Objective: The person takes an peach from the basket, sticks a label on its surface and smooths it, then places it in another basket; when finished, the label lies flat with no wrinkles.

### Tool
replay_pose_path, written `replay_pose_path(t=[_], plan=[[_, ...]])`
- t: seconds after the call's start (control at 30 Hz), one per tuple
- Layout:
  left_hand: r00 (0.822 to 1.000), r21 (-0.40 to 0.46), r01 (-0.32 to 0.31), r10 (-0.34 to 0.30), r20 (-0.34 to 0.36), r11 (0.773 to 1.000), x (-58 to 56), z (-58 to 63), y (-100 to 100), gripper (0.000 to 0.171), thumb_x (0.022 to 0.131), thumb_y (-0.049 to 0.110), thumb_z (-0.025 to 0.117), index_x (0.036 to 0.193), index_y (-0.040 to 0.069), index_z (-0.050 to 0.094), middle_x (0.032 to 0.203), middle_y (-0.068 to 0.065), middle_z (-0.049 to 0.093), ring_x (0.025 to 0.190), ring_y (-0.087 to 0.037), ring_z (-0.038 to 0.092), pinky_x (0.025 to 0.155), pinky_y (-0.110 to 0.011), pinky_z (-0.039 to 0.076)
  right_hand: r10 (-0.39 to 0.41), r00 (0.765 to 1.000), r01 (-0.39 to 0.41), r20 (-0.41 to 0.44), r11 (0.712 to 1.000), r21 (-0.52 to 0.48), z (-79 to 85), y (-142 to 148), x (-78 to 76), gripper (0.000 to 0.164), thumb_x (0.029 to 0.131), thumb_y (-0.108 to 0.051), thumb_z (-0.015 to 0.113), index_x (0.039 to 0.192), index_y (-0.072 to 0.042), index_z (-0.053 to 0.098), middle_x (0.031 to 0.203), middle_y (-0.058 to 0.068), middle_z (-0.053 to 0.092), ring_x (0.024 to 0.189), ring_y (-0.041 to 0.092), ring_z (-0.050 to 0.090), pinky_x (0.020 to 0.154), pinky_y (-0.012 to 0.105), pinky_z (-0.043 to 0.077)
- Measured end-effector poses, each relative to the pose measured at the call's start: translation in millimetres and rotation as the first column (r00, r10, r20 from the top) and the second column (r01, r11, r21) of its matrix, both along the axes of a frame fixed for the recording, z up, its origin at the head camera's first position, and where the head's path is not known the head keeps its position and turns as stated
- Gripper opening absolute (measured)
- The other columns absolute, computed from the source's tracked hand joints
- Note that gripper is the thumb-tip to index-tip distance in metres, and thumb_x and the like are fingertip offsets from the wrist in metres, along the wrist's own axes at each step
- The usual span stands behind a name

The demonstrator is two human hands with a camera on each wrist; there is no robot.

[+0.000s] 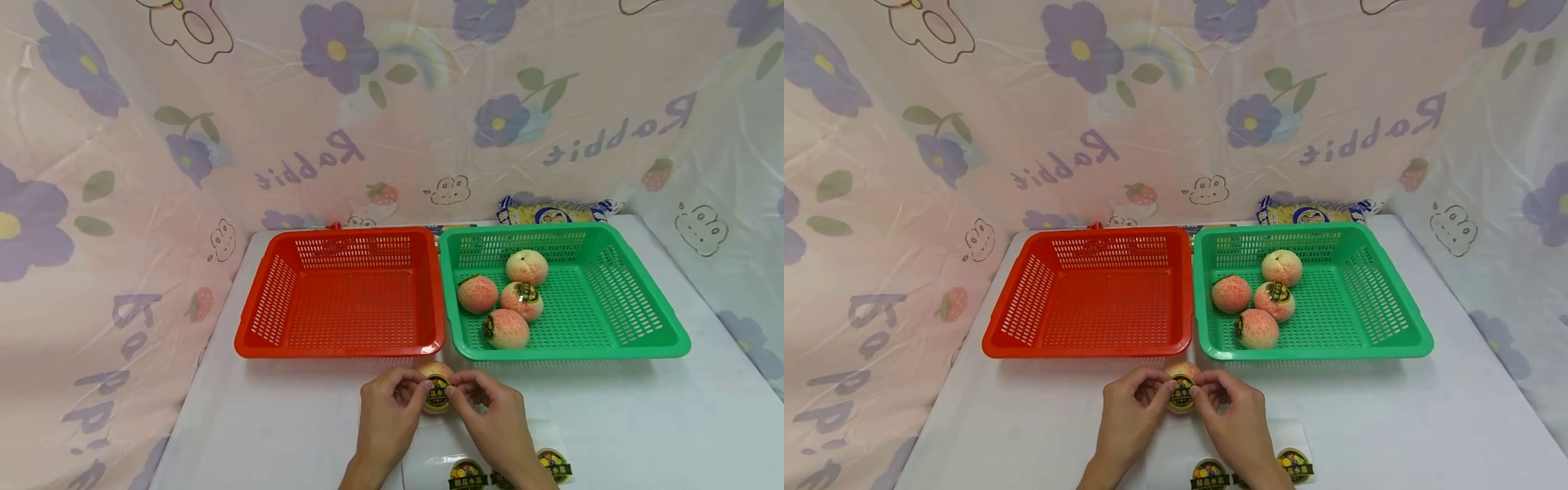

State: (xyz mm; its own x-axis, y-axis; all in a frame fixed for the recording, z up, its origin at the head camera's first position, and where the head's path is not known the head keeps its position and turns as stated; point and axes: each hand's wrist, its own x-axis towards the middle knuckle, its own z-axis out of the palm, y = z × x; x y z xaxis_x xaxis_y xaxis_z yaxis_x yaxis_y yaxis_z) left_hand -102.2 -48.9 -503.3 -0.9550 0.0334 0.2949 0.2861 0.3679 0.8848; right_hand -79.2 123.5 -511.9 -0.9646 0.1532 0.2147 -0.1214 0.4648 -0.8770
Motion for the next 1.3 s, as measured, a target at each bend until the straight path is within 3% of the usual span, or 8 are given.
replay_pose_path(t=[0.3, 0.53, 0.67, 0.87, 1.1, 1.23, 1.3], plan=[[0.997, -0.098, -0.039, 0.031, -0.077, 0.994, -2.7, -3.5, 2.9, 0.015, 0.081, 0.013, 0.084, 0.080, 0.019, 0.070, 0.071, 0.014, 0.060, 0.060, 0.002, 0.053, 0.051, -0.012, 0.045, -0.008, 1.000, 0.008, -0.010, 1.000, 0.027, -0.1, -2.1, -1.6, 0.020, 0.083, -0.012, 0.082, 0.091, -0.026, 0.069, 0.071, -0.016, 0.062, 0.060, 0.004, 0.058, 0.055, 0.021, 0.050], [0.991, -0.117, -0.033, 0.018, -0.132, 0.993, -2.9, -9.4, 4.0, 0.021, 0.081, 0.014, 0.084, 0.096, 0.014, 0.069, 0.077, 0.007, 0.058, 0.062, -0.003, 0.051, 0.052, -0.010, 0.041, -0.009, 0.993, 0.026, -0.117, 0.989, 0.144, -2.1, -1.7, -2.8, 0.026, 0.078, -0.007, 0.082, 0.092, -0.022, 0.066, 0.072, -0.014, 0.058, 0.061, 0.002, 0.054, 0.054, 0.015, 0.046], [0.974, -0.098, -0.004, -0.019, -0.224, 0.995, -1.9, -13.8, 4.5, 0.017, 0.083, 0.010, 0.082, 0.096, 0.017, 0.074, 0.092, 0.002, 0.059, 0.066, -0.009, 0.053, 0.053, -0.014, 0.044, 0.009, 0.972, 0.050, -0.237, 0.970, 0.240, -4.7, 0.2, -2.6, 0.029, 0.075, -0.010, 0.083, 0.094, -0.022, 0.065, 0.078, -0.008, 0.055, 0.064, 0.004, 0.049, 0.057, 0.011, 0.040], [0.954, -0.165, 0.034, -0.081, -0.287, 0.986, -2.2, -18.4, 3.5, 0.019, 0.082, 0.014, 0.082, 0.098, 0.023, 0.077, 0.109, 0.006, 0.063, 0.084, -0.006, 0.051, 0.063, -0.016, 0.044, 0.144, 0.921, -0.057, -0.363, 0.969, 0.240, -9.6, 1.3, -1.8, 0.031, 0.079, -0.006, 0.080, 0.103, -0.024, 0.073, 0.087, -0.008, 0.054, 0.068, 0.006, 0.050, 0.059, 0.012, 0.041], [0.931, -0.162, 0.030, -0.086, -0.354, 0.986, -3.9, -25.2, -2.5, 0.027, 0.082, 0.020, 0.084, 0.108, 0.021, 0.078, 0.111, 0.001, 0.069, 0.085, -0.008, 0.053, 0.063, -0.020, 0.047, 0.128, 0.922, -0.027, -0.365, 0.963, 0.268, -12.1, 4.4, -1.1, 0.033, 0.080, -0.013, 0.084, 0.110, -0.022, 0.076, 0.090, -0.011, 0.059, 0.068, 0.006, 0.052, 0.059, 0.013, 0.043], [0.945, -0.186, 0.008, -0.069, -0.319, 0.983, -4.1, -28.5, -5.9, 0.036, 0.083, 0.031, 0.083, 0.116, 0.019, 0.077, 0.115, 0.001, 0.072, 0.095, -0.012, 0.062, 0.073, -0.025, 0.053, 0.116, 0.924, -0.009, -0.365, 0.959, 0.282, -13.3, 6.6, 0.0, 0.033, 0.079, -0.015, 0.085, 0.111, -0.021, 0.078, 0.092, -0.011, 0.061, 0.068, 0.007, 0.052, 0.059, 0.013, 0.041], [0.954, -0.200, 0.006, -0.066, -0.292, 0.980, -3.5, -29.4, -6.6, 0.041, 0.084, 0.035, 0.081, 0.121, 0.020, 0.075, 0.117, 0.002, 0.071, 0.102, -0.013, 0.063, 0.081, -0.028, 0.054, 0.113, 0.913, 0.004, -0.392, 0.958, 0.287, -14.8, 7.3, 0.0, 0.036, 0.078, -0.015, 0.086, 0.112, -0.020, 0.078, 0.095, -0.010, 0.062, 0.070, 0.007, 0.052, 0.060, 0.013, 0.041]])
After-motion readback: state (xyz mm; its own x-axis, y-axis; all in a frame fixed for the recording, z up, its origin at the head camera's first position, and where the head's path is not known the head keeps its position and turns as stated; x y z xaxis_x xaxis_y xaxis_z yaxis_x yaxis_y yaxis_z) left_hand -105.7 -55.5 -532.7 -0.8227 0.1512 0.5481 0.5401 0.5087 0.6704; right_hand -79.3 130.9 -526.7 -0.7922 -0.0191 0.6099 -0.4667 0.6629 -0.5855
